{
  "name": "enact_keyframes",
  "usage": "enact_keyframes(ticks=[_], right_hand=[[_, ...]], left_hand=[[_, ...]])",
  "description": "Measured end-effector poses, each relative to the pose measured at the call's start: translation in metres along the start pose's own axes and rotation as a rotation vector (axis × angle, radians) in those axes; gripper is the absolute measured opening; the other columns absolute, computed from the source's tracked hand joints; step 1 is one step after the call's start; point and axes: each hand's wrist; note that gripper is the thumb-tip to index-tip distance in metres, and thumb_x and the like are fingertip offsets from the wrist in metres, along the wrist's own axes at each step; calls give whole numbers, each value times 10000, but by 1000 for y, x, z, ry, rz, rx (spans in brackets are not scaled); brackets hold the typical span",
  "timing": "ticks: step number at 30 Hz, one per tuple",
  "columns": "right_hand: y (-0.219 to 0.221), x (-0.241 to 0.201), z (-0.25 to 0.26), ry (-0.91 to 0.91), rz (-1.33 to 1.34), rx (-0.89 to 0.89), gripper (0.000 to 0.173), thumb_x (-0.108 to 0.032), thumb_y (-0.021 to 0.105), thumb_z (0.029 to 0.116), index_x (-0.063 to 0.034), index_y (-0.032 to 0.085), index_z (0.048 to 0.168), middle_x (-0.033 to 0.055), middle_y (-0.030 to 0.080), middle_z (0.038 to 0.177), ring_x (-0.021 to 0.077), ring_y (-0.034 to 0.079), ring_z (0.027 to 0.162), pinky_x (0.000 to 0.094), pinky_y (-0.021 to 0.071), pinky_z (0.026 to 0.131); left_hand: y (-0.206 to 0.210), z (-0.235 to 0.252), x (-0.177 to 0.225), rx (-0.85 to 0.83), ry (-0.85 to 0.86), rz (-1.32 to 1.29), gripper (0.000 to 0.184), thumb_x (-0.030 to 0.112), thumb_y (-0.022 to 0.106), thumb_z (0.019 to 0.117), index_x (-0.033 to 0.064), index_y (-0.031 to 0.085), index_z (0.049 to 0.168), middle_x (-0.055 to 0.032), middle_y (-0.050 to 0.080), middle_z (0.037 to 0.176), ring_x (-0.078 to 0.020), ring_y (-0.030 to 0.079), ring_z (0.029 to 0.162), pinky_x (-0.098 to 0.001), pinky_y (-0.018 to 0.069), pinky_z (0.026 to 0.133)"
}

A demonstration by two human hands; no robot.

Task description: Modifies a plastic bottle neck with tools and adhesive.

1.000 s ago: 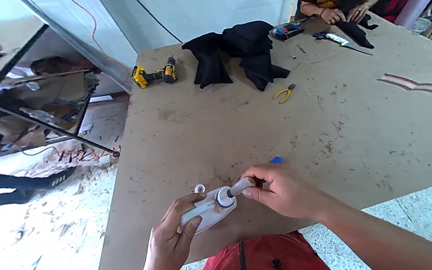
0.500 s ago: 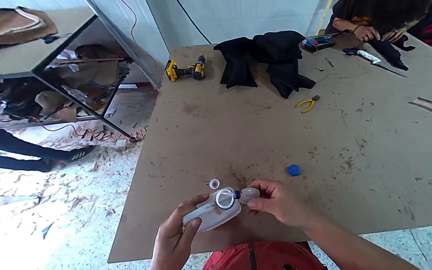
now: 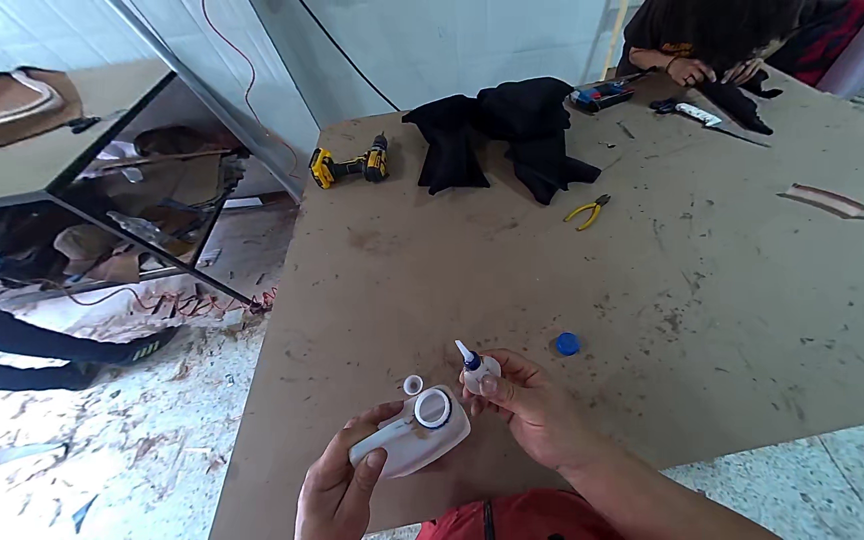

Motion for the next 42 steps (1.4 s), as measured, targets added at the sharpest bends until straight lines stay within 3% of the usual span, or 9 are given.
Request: enact_keyframes(ticks=[14,22,27,30,34,37,42], right_hand=[[-12,-4,-9,-74,-153,29,216,-124,670,998,-7,706,1176,139,730,1029,189,707,977,355,578,940],[-32,-17,-29,-58,-372,86,232,-134,681,996,-11,702,1192,135,737,1027,207,723,952,350,604,904],[-50,-29,-47,-47,-603,151,220,-203,708,986,-93,738,1174,67,722,1075,190,713,922,347,627,832],[-59,-36,-58,-112,-816,163,196,-242,713,983,-135,754,1142,8,723,1034,136,708,878,307,636,785],[-64,-54,-67,-207,-1162,140,188,-319,699,987,-194,755,1115,-81,714,1029,37,690,914,239,624,802],[-56,-69,-69,-245,-1390,83,176,-321,684,991,-196,749,1096,-92,696,1038,-6,668,907,195,604,779],[-36,-87,-64,-246,-1683,-58,154,-285,628,1015,-180,727,1067,-64,667,1007,24,652,852,204,577,704]], left_hand=[[5,13,6,-62,6,75,303,393,537,1070,175,671,1233,-95,701,1295,-290,675,1200,-450,570,1035],[5,34,19,-180,3,220,289,415,553,1058,176,692,1142,-59,720,1261,-267,691,1177,-448,596,1004],[7,47,23,-263,2,286,300,442,557,1050,200,711,1143,-25,729,1247,-229,700,1158,-422,606,984],[11,52,23,-305,13,320,305,457,553,1049,220,709,1160,-5,727,1249,-213,695,1166,-411,605,983],[19,60,26,-353,33,342,304,459,552,1049,219,712,1144,2,726,1251,-213,692,1171,-414,601,989],[24,64,27,-376,55,351,290,452,561,1047,214,707,1124,5,727,1245,-205,691,1173,-406,602,986],[26,66,27,-398,71,349,289,448,559,1048,202,703,1095,-3,728,1240,-207,687,1181,-406,598,993]])
Point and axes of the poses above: each hand's wrist, its own z-axis towards the middle knuckle, its own y-axis out of the palm, x = y × z
